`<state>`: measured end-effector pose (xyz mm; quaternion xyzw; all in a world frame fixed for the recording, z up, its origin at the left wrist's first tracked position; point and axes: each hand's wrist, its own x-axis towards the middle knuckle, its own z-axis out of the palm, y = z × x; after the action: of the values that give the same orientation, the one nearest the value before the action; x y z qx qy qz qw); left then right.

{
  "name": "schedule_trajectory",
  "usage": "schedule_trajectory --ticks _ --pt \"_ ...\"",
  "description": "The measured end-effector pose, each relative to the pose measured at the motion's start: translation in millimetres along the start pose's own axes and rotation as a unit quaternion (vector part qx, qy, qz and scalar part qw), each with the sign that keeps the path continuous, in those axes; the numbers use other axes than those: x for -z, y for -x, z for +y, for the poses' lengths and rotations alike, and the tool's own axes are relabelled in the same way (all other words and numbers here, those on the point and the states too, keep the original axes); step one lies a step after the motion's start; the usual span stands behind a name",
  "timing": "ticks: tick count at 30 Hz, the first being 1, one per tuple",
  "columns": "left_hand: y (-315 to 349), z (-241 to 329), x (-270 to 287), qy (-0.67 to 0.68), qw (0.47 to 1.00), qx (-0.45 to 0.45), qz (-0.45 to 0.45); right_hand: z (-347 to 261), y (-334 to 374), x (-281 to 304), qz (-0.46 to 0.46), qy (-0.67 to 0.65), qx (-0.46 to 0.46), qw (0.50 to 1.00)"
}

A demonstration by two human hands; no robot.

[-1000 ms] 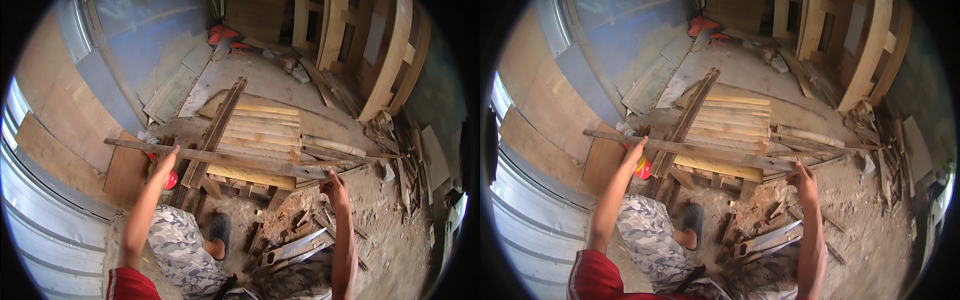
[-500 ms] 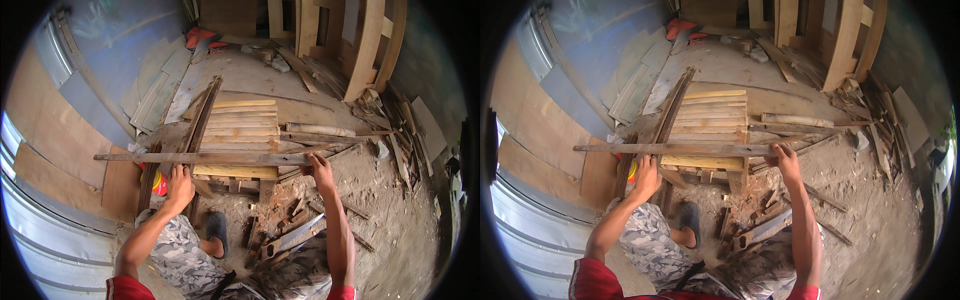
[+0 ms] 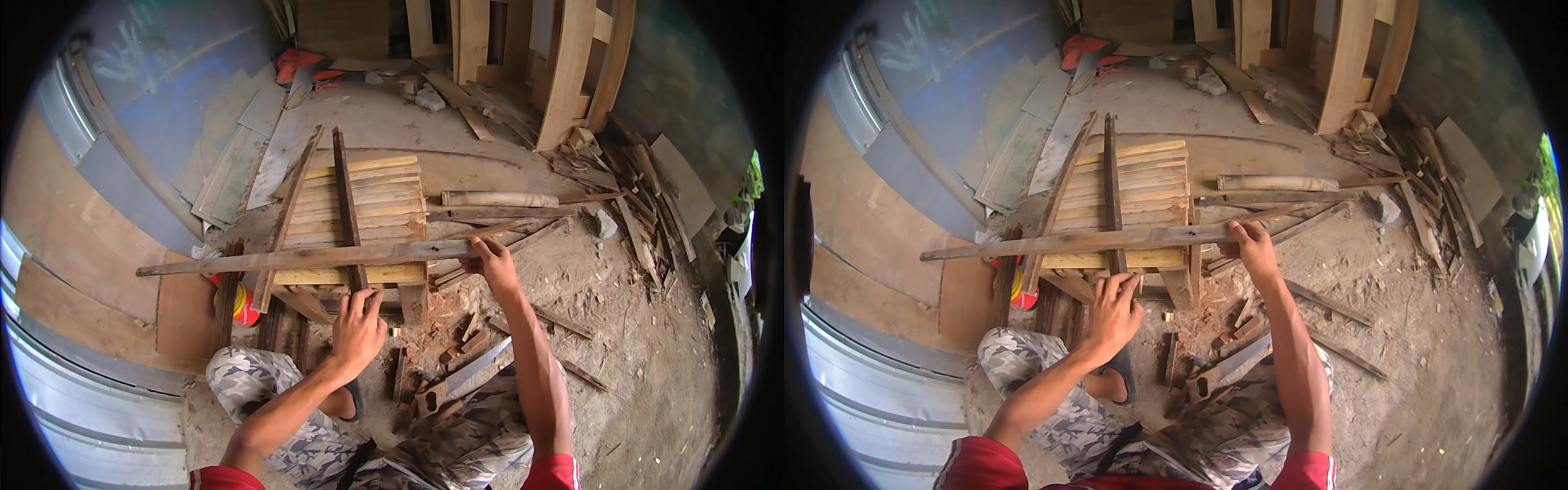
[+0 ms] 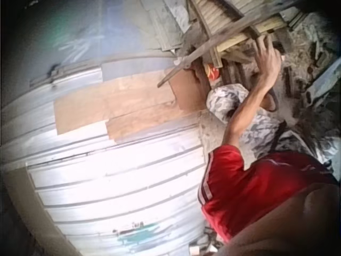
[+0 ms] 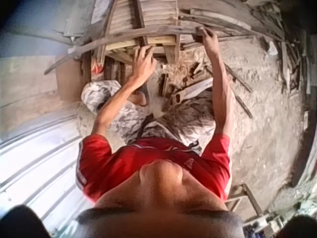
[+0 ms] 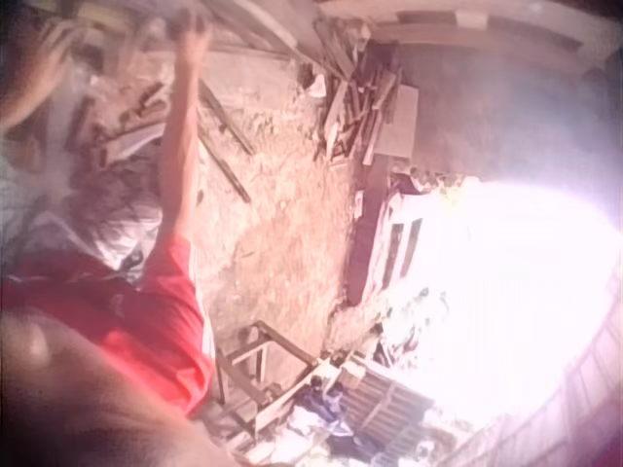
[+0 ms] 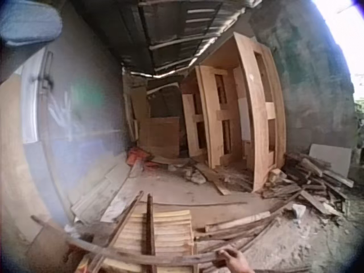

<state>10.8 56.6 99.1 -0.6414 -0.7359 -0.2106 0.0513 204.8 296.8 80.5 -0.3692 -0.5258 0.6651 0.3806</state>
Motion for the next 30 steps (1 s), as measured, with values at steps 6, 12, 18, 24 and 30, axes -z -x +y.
schedule_trajectory --ticks 6,12,18,24,30 --pt "1.4 5.3 -18.4 0.086 0.987 0.114 0.072 5.2 1.1 8.8 -0.011 0.002 -0.017 1.0" --pt "-8.4 -12.9 -37.0 0.469 0.804 0.361 -0.055 4.2 6.0 7.3 -0.021 0.012 -0.034 0.999" --pt "9.0 -10.6 -54.9 0.302 0.909 0.275 -0.089 8.5 4.2 6.1 -0.03 0.006 -0.029 0.999" --pt "-2.6 37.1 -30.6 0.303 0.908 0.251 -0.142 9.8 2.8 6.7 -0.011 -0.006 -0.021 1.0" --pt "-0.5 46.0 -50.6 0.303 0.915 0.235 -0.122 8.3 4.6 -0.1 -0.01 -0.003 -0.013 1.0"
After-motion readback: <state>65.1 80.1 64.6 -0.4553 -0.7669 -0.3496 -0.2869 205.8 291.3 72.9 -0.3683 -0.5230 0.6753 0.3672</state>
